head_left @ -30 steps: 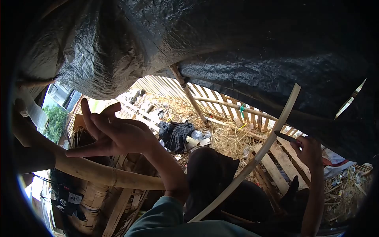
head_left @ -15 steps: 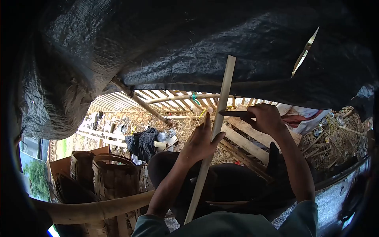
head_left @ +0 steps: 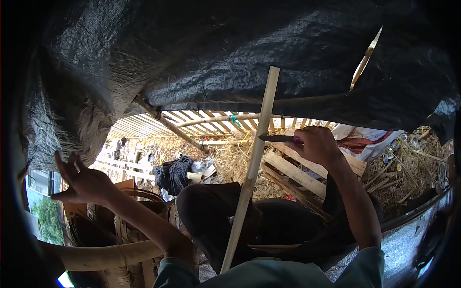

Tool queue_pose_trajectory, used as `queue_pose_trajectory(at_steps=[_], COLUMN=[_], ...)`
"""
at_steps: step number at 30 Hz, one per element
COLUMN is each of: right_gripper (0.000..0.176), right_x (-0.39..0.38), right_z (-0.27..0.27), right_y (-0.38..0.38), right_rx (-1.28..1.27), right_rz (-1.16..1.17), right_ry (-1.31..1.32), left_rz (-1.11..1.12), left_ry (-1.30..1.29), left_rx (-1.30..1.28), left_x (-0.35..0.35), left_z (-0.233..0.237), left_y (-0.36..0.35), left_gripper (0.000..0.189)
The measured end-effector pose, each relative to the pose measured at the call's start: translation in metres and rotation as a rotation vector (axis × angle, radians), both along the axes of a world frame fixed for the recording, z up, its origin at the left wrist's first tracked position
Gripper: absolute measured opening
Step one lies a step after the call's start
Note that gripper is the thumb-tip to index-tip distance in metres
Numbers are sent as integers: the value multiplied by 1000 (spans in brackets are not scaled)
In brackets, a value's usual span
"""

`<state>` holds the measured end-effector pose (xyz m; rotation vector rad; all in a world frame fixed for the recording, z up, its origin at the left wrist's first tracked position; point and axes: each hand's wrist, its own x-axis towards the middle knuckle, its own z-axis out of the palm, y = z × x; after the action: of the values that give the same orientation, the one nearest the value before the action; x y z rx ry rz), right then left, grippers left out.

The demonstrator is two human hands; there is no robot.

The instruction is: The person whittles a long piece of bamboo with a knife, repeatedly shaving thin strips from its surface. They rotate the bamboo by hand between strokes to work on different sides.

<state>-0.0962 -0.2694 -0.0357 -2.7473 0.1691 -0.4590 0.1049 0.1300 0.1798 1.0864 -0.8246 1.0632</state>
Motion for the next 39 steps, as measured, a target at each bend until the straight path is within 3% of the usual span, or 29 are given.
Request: queue_pose_trajectory(at_steps=[2,4,7,9,12,13,14,15,16,17,19,20,27,30,33,37,39], right_gripper=[34,34,34,36,38,37,37,37,38,39,42,41,39,38,38,38,38], right_x=[-1,-2,-2,-2,-1,0,1,0,1,-1,-4,-4,-4,-7,-9,-15,-17], right_z=[3,1,-1,0,-4,-4,-3,-4,-14,-14,-13,-11,-14,-6,2,1,0], right_y=[0,3,4,8,11,14,16,15,11,9,14,16,21,23,23,28,29], right_rx=[-9,16,16,-2,-14,-54,-99,-146,-128,-95,-7,-29,60,69,82,45,42], right_rz=[-18,-11,-7,-3,0,-18,-34,-51,-1,4,20,-6,-8,2,27,33,34], right_ry=[-3,-18,-26,-22,-26,9,45,84,-1,27,84,110,-30,-71,-72,21,48], left_rz=[-491,-20,825,565,272,120,-14,-194,-111,-234,-554,-675,-798,-1037,-1184,-1333,-1256], left_ry=[-77,-176,-331,-308,297,413,512,815,860,1005,1329,1455,1150,1468,1530,1804,1837], left_rx=[-4,43,162,80,311,621,947,1120,1442,1367,1219,986,1034,795,570,518,578], left_x=[4,-16,-24,-35,-67,-68,-68,-66,-76,-83,-104,-107,-110,-111,-120,-118,-121], left_z=[43,73,72,50,-21,-65,-108,-167,-199,-243,-235,-238,-224,-210,-200,-212,-214], left_y=[105,108,61,-10,-127,-143,-159,-161,-161,-161,-173,-174,-178,-178,-187,-189,-189], left_gripper=[54,59,75,80,69,52,47,59,65,56,42,31,23,25,32,38,36])
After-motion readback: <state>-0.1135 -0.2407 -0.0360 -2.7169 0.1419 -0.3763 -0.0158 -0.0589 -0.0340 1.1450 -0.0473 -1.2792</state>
